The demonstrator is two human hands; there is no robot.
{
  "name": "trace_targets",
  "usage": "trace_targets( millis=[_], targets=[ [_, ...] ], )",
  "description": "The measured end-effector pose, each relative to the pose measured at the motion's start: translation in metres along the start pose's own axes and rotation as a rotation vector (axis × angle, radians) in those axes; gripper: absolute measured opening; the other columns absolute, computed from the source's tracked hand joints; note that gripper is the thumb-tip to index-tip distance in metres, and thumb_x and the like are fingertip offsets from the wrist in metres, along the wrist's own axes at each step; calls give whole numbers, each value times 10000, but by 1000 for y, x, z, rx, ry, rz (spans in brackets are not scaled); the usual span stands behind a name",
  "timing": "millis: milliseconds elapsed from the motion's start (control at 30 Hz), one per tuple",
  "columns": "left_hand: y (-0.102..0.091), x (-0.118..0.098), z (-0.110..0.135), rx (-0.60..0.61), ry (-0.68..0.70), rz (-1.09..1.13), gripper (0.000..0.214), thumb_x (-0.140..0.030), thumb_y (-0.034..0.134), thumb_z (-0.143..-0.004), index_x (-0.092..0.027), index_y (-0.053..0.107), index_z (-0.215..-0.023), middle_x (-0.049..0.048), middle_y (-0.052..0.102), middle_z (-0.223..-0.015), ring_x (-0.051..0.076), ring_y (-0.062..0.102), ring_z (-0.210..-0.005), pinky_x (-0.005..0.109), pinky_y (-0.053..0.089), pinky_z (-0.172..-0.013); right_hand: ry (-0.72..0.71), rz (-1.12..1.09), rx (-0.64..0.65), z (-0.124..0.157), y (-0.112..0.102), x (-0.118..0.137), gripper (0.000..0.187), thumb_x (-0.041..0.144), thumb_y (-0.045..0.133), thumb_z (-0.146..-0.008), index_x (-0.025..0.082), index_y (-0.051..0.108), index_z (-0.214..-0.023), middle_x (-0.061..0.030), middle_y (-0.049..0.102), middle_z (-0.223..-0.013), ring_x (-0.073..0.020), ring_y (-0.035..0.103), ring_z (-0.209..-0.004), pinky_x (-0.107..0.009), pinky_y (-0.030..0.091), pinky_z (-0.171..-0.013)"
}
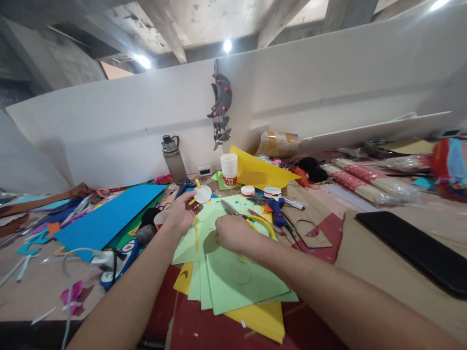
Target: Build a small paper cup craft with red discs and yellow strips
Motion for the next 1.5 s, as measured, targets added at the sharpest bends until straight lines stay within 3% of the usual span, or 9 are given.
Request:
trace_targets(
  millis=[100,233,467,733,900,1000,1200,1367,1500],
  targets=[
    [-2,-1,-1,-17,3,-5,155,-170,687,-611,-143,609,-742,33,644,-729,95,562,-595,206,427,-508,-9,-28,3,-3,3,0,197,150,541,-642,140,707,-747,-130,700,-763,-230,630,-693,-267,389,-556],
    [-5,0,-3,-31,1,-15,163,-173,687,-608,-145,614,-751,32,645,-733,91,560,-582,205,426,-503,-15,-126,5,-3,0,-9,149,177,545,-651,169,693,-670,-75,694,-690,-170,597,-584,-233,352,-493],
    [-5,2,-4,-19,0,-24,161,-186,682,-613,-151,620,-757,42,655,-756,101,566,-615,198,425,-512,-11,-331,-85,-7,-10,-27,120,208,511,-677,186,629,-676,-10,659,-672,-130,560,-603,-207,343,-502],
    [-6,0,-5,-27,-9,21,148,-191,654,-636,-149,615,-773,38,657,-775,95,560,-612,195,416,-509,12,-486,-236,-2,-16,-39,168,240,423,-766,175,577,-778,-17,613,-739,-130,521,-653,-217,358,-553],
    [-5,0,-5,-8,14,17,150,-196,657,-641,-137,619,-774,45,662,-799,103,568,-634,205,422,-519,3,-163,-212,-4,1,-17,220,365,533,-760,187,656,-804,-99,621,-927,-251,508,-922,-336,341,-742],
    [-3,-1,-4,-7,16,8,171,-200,677,-627,-136,622,-776,37,661,-787,105,568,-631,211,426,-521,29,-42,-132,-11,14,-5,190,263,537,-749,156,687,-797,-144,623,-933,-311,476,-991,-405,310,-795],
    [0,-1,0,17,3,-12,195,-201,695,-625,-145,631,-801,28,657,-759,107,574,-630,224,446,-539,-14,-92,-147,-13,15,-4,165,187,512,-739,152,671,-712,-119,646,-838,-275,516,-920,-357,334,-764],
    [-1,1,0,23,5,-36,195,-222,689,-641,-138,640,-810,37,657,-745,106,573,-624,210,444,-529,-14,-262,-277,-4,-4,-24,140,194,423,-804,176,562,-810,-50,630,-790,-152,543,-719,-246,369,-597],
    [0,4,0,36,-7,-59,210,-240,692,-648,-131,643,-821,50,663,-778,117,585,-652,220,469,-544,-44,-794,-384,-5,-16,-42,84,243,430,-808,206,427,-732,-1,588,-682,-133,577,-640,-228,406,-550]
  ],
)
Point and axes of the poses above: each hand's wrist, its own z-axis away from the middle knuckle, its own y-axis out of the palm, x = y × z, the point moved 4 cm from there along -z, towards the middle knuckle
